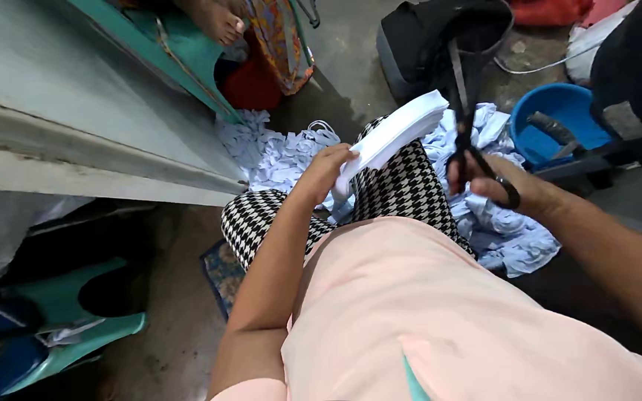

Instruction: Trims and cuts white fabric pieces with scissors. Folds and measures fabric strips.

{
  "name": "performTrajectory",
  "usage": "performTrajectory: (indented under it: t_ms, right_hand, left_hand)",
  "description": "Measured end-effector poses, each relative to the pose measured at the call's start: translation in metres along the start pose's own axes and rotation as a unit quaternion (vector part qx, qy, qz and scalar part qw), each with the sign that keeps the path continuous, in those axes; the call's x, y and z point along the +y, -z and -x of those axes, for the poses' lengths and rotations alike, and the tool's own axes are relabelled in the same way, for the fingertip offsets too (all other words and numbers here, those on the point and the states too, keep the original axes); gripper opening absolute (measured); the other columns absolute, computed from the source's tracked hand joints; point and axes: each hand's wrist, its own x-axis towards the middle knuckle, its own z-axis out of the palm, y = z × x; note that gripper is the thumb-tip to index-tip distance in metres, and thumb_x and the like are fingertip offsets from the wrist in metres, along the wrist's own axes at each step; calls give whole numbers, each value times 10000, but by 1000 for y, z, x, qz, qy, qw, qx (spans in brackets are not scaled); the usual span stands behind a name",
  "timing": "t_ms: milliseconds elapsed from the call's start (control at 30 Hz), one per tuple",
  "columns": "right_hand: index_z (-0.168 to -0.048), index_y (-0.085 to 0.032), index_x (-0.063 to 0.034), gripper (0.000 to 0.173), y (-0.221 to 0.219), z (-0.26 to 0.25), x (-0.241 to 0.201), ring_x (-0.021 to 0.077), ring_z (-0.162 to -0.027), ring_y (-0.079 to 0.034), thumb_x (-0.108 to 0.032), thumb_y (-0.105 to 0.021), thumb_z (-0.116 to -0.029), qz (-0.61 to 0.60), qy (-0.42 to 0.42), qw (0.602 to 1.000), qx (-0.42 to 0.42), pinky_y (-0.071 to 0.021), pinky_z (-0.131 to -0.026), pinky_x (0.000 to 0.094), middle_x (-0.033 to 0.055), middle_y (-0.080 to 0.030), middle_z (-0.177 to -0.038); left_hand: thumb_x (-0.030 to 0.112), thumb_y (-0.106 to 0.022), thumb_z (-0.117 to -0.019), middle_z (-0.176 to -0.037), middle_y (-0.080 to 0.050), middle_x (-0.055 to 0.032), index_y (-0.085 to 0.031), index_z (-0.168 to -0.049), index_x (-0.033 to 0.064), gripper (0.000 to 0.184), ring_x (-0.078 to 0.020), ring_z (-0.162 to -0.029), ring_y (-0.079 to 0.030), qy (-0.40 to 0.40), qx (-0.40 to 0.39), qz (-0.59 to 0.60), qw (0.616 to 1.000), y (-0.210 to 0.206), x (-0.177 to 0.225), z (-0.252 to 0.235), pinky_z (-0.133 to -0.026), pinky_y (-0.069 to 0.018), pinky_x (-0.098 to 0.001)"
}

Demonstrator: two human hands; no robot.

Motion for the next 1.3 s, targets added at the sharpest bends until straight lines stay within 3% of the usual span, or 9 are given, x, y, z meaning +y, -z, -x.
performTrajectory:
  t_ms: [100,233,400,533,667,800,967,1200,1300]
  right_hand:
    - [-1143,-574,-79,904,-18,14,-20,60,-818,-637,-898,-545,-762,-50,-97,973,-203,-553,-744,266,-32,-645,-900]
    - [-1092,-560,-127,787,-24,23,-22,27,-758,-592,-861,-520,-811,-71,-229,928,-286,-514,-701,225,-69,-588,-843]
    - [-1050,-579,-150,698,-36,9,-28,24,-769,-609,-814,-486,-857,-87,-256,931,-244,-522,-720,208,-82,-593,-818]
    - [-1031,-567,-130,513,-47,-9,-39,3,-756,-569,-621,-430,-969,-68,-230,943,-230,-476,-692,179,-75,-571,-812]
    - [-1043,-570,-71,484,-56,-21,-40,28,-717,-549,-525,-406,-1030,-82,-230,950,-197,-468,-661,194,-44,-544,-791]
    - [-956,-563,-115,479,-62,-26,-35,-2,-622,-511,-567,-412,-1006,-109,-214,952,-188,-429,-581,155,-75,-522,-709]
    - [-958,-564,-129,546,-64,-25,-30,-3,-632,-514,-664,-455,-966,-87,-196,960,-178,-426,-587,165,-74,-532,-720]
    - [-1015,-581,-63,483,-74,-20,-33,49,-647,-521,-543,-532,-1004,-60,-218,970,-92,-448,-619,236,-22,-542,-736]
    - [-922,-589,-64,335,-78,-16,-25,53,-562,-497,-386,-652,-988,-67,-206,975,-50,-430,-544,227,-18,-525,-655]
  left_hand:
    - [199,-406,-1041,-895,-617,1,-615,-1065,85,239,-80,-766,-594,0,4,16,1000,0,0,0,-688,-521,-284]
    - [163,-402,-1033,-886,-597,-14,-602,-1082,65,228,-92,-746,-579,-3,14,21,1000,-2,3,1,-676,-512,-291]
    - [131,-437,-1001,-874,-584,-30,-591,-1072,47,189,-103,-732,-567,2,25,0,1000,-5,6,0,-657,-500,-298]
    - [130,-441,-1004,-853,-584,-15,-593,-1046,67,170,-93,-712,-567,-2,32,17,999,-6,6,2,-643,-501,-280]
    - [131,-455,-1012,-852,-601,-28,-602,-1048,52,172,-102,-714,-579,-16,47,10,999,-6,5,2,-641,-503,-287]
    - [118,-503,-1011,-839,-612,-27,-603,-1019,46,123,-94,-699,-586,-29,42,4,999,-9,5,4,-627,-507,-273]
    - [120,-555,-991,-856,-619,-41,-601,-1046,34,113,-106,-736,-601,-39,36,-15,999,-12,5,2,-674,-522,-300]
    - [116,-571,-986,-863,-627,-53,-606,-1076,24,133,-107,-729,-607,-36,31,-20,999,-17,6,1,-666,-529,-298]
    - [121,-578,-990,-861,-628,-63,-607,-1074,16,138,-121,-734,-612,-35,33,-17,999,-18,5,1,-676,-535,-315]
